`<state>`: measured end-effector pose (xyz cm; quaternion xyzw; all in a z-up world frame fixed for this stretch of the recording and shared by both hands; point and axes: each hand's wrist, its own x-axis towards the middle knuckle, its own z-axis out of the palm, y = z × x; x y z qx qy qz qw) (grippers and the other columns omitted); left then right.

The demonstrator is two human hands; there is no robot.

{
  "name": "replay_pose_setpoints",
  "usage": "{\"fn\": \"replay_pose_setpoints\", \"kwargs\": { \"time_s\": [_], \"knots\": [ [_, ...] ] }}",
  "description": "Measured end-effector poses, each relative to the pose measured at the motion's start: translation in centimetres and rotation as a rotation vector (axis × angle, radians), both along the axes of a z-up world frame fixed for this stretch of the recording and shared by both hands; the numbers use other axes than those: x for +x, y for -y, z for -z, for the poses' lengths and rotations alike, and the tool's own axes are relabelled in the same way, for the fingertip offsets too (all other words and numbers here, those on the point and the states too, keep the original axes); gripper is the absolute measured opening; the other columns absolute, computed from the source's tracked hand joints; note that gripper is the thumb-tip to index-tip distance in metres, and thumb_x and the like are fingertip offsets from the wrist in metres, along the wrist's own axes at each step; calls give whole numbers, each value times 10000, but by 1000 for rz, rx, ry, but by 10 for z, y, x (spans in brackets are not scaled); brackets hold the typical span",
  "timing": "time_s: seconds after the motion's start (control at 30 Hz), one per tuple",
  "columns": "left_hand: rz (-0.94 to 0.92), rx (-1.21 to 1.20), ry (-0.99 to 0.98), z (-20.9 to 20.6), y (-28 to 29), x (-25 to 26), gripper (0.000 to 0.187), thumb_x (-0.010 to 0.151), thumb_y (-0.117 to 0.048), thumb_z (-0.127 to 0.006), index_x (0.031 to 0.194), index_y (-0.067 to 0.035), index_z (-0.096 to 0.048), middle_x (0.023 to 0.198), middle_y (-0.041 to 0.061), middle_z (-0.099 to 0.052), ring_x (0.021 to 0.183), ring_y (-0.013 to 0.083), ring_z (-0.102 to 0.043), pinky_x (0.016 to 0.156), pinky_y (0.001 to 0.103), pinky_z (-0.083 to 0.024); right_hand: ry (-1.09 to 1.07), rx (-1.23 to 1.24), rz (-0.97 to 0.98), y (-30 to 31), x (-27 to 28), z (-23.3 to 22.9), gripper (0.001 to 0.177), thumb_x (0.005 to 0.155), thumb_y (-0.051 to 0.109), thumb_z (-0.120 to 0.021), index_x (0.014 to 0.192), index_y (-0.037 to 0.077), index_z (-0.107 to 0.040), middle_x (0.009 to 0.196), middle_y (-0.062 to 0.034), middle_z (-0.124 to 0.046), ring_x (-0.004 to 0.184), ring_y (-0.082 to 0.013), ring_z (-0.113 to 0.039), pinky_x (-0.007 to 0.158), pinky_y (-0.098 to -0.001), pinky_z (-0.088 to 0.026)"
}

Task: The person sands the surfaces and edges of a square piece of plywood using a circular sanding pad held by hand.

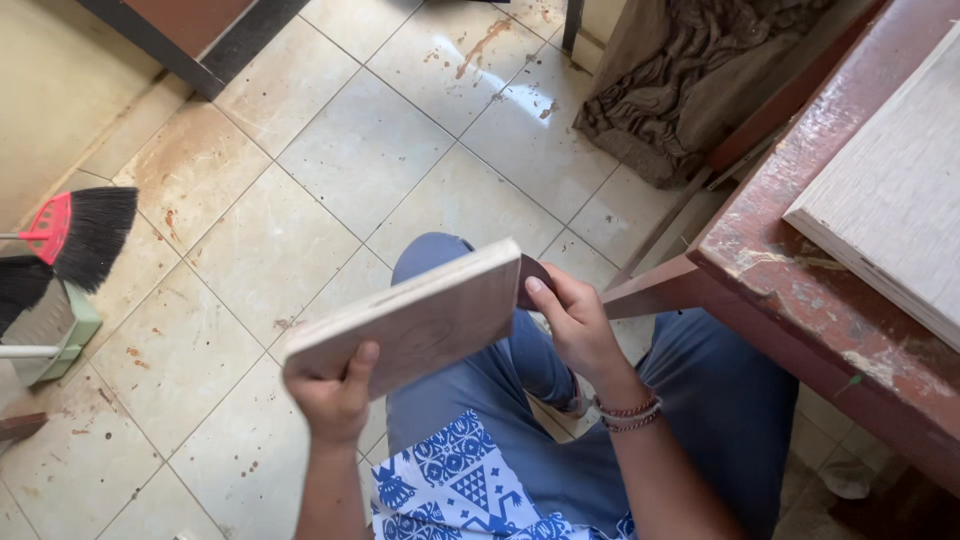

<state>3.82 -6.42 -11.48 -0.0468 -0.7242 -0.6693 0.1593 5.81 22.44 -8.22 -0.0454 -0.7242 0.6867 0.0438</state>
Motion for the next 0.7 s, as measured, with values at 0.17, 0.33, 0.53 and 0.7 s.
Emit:
{"fn": "replay_pose_setpoints", "kwargs": {
  "time_s": [0.17,0.33,0.53,0.7],
  "knots": [
    [-19,51,414,-95,-76,2,359,1052,-384,-475,1149,-45,-547,1056,135,-631,1072,233,-633,1023,436,-490,37,-151,159,-7,-1,1,276,962,151,-698,1209,29,-709,908,-54,-728,828,-106,-605,697,-264,-578],
    [117,50,398,-78,-71,-8,439,1058,-416,-433,1265,-49,-556,1000,106,-622,950,172,-653,854,366,-600,120,-252,230,-22,-3,16,290,886,155,-797,1146,40,-739,854,-46,-735,729,-83,-601,610,-252,-584],
    [140,3,197,-77,-52,-21,317,1001,-225,-642,1238,-17,-617,972,109,-709,864,135,-692,790,293,-620,-34,-312,185,-40,2,39,290,867,55,-794,1141,-12,-726,899,-69,-730,821,-99,-595,772,-314,-581],
    [183,-83,39,-97,-48,-20,162,892,-60,-783,1019,30,-738,904,155,-779,755,137,-720,681,263,-611,-163,-346,134,-47,3,48,312,860,-15,-767,1158,-68,-690,949,-133,-741,904,-147,-639,861,-377,-579]
  ]
}}
